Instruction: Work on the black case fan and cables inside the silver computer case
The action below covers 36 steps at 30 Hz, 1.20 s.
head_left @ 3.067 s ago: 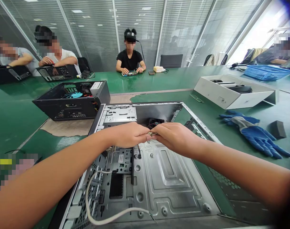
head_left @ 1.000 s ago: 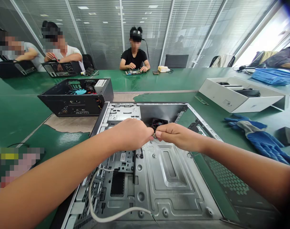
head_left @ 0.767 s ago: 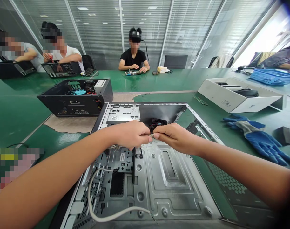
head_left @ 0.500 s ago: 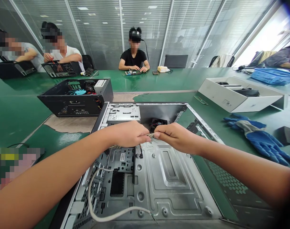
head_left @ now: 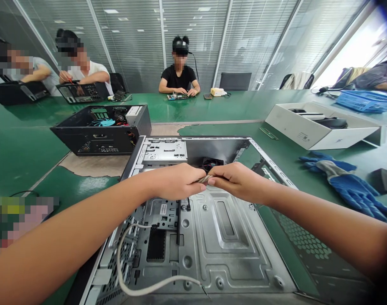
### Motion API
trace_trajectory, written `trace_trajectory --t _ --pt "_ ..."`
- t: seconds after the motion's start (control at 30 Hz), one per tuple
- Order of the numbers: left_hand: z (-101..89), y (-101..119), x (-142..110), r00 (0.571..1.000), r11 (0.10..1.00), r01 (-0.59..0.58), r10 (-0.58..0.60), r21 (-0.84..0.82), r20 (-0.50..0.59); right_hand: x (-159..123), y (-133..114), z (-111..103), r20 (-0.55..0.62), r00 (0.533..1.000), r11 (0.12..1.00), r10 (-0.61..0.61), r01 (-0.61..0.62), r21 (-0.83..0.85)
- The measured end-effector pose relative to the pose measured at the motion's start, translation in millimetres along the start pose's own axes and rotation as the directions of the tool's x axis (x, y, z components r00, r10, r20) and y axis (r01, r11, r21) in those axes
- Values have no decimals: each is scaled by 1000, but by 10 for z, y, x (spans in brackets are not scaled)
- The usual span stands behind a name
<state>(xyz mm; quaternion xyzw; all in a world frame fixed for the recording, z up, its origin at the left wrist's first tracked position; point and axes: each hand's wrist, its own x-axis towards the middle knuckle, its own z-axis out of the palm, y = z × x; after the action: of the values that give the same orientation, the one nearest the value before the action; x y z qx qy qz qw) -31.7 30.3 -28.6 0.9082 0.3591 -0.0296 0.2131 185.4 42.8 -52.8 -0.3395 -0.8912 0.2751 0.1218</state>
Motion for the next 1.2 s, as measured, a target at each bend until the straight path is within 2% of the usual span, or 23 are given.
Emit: trace_trajectory --t 0.13,0.27,0.4,0.53,0.63,0.7,0.77,0.83,0.93,1.03,1.2 --pt "-2 -23 26 999 999 -26 26 -38 -23 -13 -1 1 -28 999 999 -37 37 -18" --pt "19 -25 38 995 988 -22 36 153 -88 -9 -31 -2 -8 1000 998 6 -5 65" --pt "46 20 27 992 928 50 -3 370 -127 -5 -27 -12 96 993 973 72 -92 214" --pt "59 68 8 989 863 14 64 504 -137 -2 12 -19 246 965 881 90 -192 433" --pt "58 77 4 986 838 -9 97 545 -132 0 4 -23 299 950 848 88 -229 477" --pt "54 66 9 986 850 7 81 527 -143 -5 -18 -19 224 969 895 100 -186 406" --pt "45 45 15 985 881 22 61 472 -159 -15 -36 -7 80 992 951 100 -119 287" --pt "33 20 21 986 920 17 50 392 -160 -28 -37 10 -55 994 980 93 -81 184" --pt "14 -9 27 990 963 -1 39 270 -138 -39 -13 30 -162 984 993 72 -56 103" --pt "3 -25 32 991 972 2 29 235 -127 -41 -1 31 -180 983 998 41 -33 47" --pt "15 -28 32 991 933 16 33 359 -128 -43 -38 0 -97 994 998 55 -51 45"
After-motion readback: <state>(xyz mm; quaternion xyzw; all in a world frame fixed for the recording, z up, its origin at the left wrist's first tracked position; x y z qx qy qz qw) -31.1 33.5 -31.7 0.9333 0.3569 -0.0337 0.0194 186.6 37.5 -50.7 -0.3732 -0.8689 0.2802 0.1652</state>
